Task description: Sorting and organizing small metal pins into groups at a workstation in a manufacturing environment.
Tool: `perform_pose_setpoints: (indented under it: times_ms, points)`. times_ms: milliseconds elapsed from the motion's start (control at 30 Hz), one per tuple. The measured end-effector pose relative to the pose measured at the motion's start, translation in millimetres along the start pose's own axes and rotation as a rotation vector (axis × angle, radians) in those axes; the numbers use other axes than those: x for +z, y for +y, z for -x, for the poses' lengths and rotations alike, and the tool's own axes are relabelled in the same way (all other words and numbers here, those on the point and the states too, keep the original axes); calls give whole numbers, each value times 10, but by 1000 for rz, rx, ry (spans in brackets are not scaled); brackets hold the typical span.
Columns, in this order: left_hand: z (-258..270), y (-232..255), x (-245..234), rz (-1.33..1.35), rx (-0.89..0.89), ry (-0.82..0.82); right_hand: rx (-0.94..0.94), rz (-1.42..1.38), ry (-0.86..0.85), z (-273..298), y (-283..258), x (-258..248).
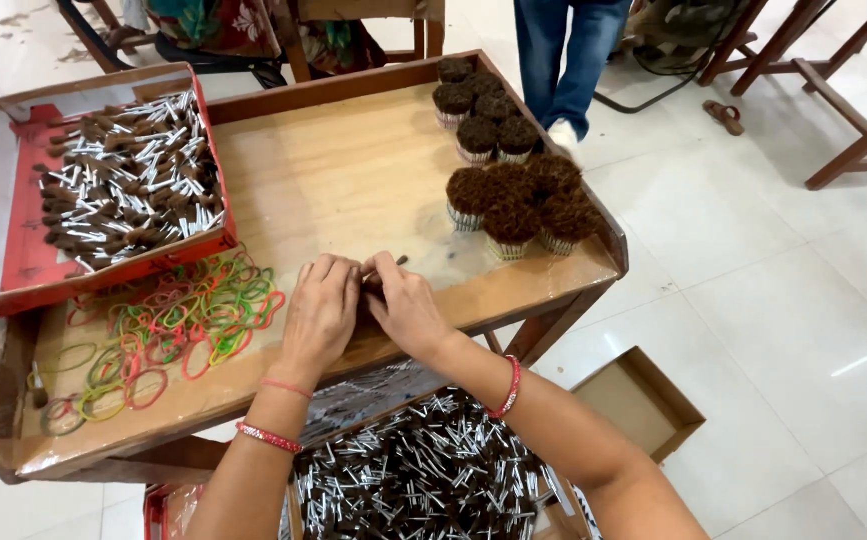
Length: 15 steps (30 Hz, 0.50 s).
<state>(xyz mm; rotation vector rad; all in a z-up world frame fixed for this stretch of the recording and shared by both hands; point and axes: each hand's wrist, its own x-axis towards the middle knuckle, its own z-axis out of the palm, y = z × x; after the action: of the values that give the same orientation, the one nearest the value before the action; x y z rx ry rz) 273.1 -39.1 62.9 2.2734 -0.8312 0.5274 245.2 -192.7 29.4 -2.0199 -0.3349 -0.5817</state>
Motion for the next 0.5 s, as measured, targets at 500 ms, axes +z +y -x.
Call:
perform_pose_setpoints:
  times_ms: [500]
  points:
    - [-43, -34, -12, -41, -44, -12, -277, 698, -194, -183, 388, -371]
